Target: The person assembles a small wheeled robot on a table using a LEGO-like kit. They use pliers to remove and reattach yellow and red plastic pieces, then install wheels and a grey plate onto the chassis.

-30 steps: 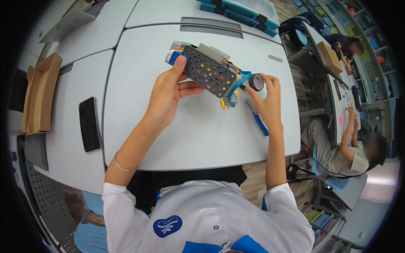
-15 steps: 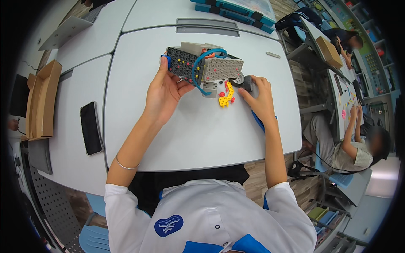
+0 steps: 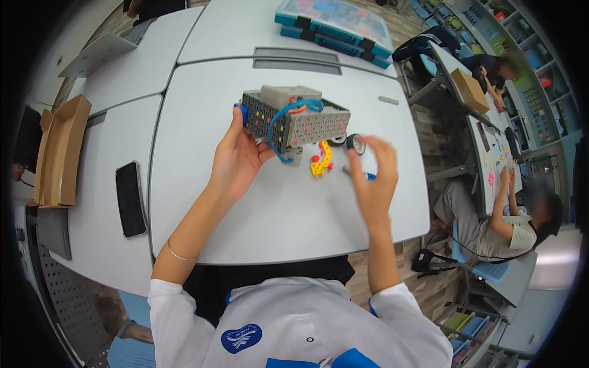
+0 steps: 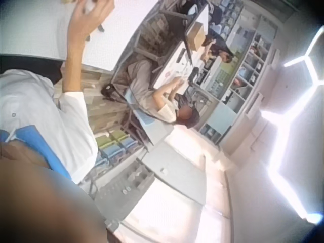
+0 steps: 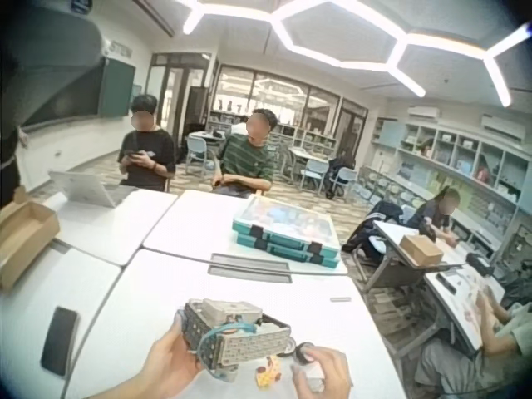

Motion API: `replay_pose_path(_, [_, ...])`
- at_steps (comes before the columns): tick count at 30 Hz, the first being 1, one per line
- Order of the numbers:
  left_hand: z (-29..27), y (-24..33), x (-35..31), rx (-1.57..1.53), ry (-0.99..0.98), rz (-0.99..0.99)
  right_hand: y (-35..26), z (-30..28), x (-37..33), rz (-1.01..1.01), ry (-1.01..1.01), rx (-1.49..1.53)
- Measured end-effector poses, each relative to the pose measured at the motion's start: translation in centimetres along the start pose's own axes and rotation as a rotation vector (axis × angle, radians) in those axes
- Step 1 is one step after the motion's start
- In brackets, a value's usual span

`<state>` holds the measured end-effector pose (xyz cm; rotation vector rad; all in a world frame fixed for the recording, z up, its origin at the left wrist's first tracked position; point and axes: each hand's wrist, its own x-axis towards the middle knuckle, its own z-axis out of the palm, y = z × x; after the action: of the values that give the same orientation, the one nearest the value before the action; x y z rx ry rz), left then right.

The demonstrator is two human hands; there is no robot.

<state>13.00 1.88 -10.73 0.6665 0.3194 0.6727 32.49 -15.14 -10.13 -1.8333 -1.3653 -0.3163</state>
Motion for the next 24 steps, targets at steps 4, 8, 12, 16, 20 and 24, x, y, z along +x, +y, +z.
replay_pose_path(4, [0.2, -0.6, -0.2, 0.058, 0.008, -0.022, -6.5, 1.6, -1.2, 0.217, -0.190, 0.710])
replay_pose_path(8, [1.4, -0.3, -0.3, 0.147, 0.045, 0.007, -6.7, 3.1, -1.1, 0.337, -0.194, 0.927])
replay_pose_path(12, [0.9, -0.4, -0.2, 0.153, 0.058, 0.041, -7.1, 2.3, -1.9, 0.308, -0.093, 0.924])
replay_pose_path(16, [0.5, -1.0, 0.2, 0.154, 0.054, 0.047, -6.7, 1.9, -2.4, 0.081, 0.082, 0.794])
replay_pose_path(20, [0.2, -1.0, 0.1, 0.133, 0.032, 0.038, -5.9, 2.3, -3.0, -0.144, 0.189, 0.632])
replay_pose_path(24, [-0.4, -0.9, 0.1, 0.104, 0.006, 0.031, -5.5, 2.2, -3.3, -0.165, 0.190, 0.613])
